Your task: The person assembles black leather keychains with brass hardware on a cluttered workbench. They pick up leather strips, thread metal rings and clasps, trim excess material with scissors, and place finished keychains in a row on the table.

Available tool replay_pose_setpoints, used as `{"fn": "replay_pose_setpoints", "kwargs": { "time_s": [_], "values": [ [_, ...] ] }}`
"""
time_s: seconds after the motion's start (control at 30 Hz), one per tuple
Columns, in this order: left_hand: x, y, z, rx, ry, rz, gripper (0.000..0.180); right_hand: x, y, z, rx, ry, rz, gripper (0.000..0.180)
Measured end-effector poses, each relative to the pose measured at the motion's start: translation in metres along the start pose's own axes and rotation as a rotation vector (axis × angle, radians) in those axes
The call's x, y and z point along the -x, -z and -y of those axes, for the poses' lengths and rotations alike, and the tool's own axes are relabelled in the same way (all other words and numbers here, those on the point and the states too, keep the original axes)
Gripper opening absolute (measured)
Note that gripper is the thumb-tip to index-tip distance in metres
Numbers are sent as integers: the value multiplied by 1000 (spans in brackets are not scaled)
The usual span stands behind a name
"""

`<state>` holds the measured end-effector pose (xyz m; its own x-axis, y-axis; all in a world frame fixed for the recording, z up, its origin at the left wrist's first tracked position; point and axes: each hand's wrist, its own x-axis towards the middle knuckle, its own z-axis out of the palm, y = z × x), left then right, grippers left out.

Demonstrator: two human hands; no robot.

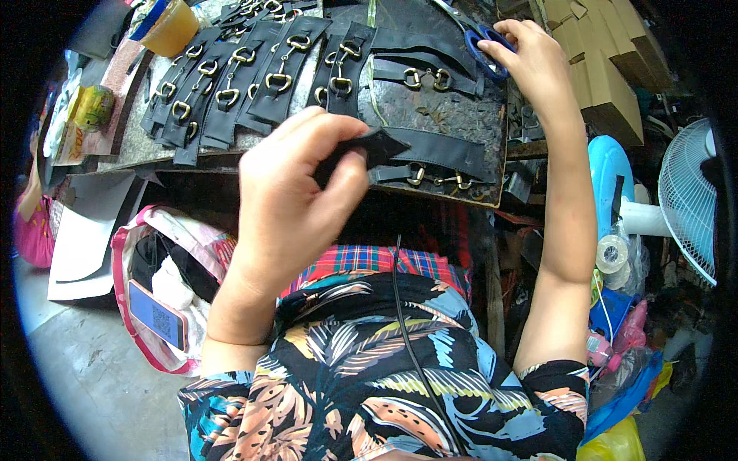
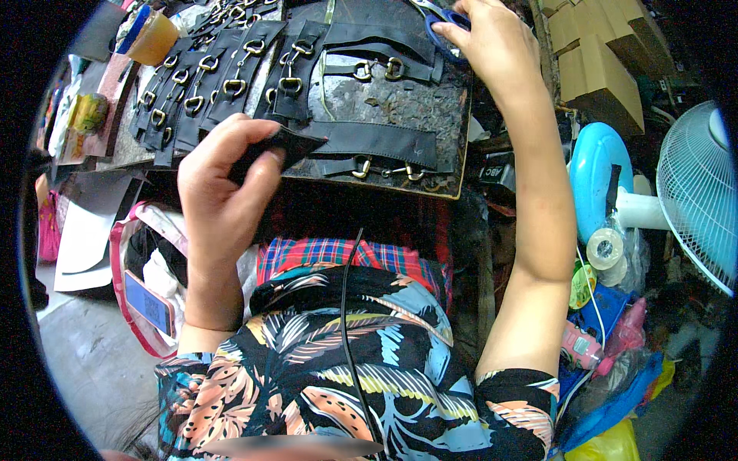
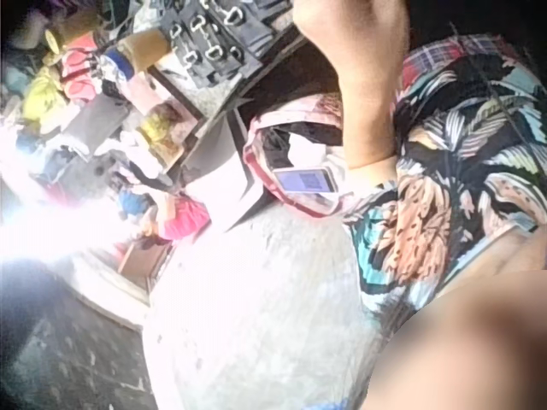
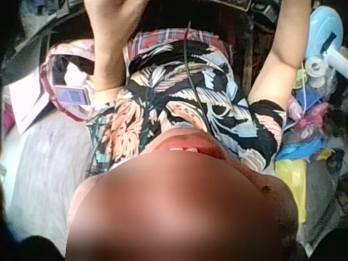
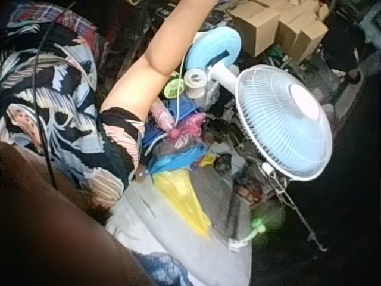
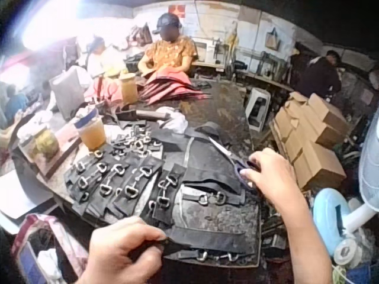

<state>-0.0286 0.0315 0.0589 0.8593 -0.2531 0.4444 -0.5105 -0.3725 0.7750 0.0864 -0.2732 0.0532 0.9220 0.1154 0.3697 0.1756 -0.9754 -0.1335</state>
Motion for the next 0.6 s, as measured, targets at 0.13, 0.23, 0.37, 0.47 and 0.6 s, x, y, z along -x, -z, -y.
{"fn": "replay_pose_setpoints", "kwargs": {
  "time_s": [0.13,0.23,0.37,0.47,0.6],
  "values": [
    [-3,-18,-3,-121,-71,85,12,69,36,61,-727,291,203,30],
    [-7,-29,-5,-161,-121,103,12,96,43,80,-724,334,213,24],
    [-22,-31,1,-173,-63,157,27,95,38,61,-760,128,79,15],
    [-43,-35,18,-213,-153,112,29,86,19,41,-767,-147,56,18],
    [-50,-53,34,-411,-231,95,28,97,0,30,-192,-107,33,34]
  ]
}}
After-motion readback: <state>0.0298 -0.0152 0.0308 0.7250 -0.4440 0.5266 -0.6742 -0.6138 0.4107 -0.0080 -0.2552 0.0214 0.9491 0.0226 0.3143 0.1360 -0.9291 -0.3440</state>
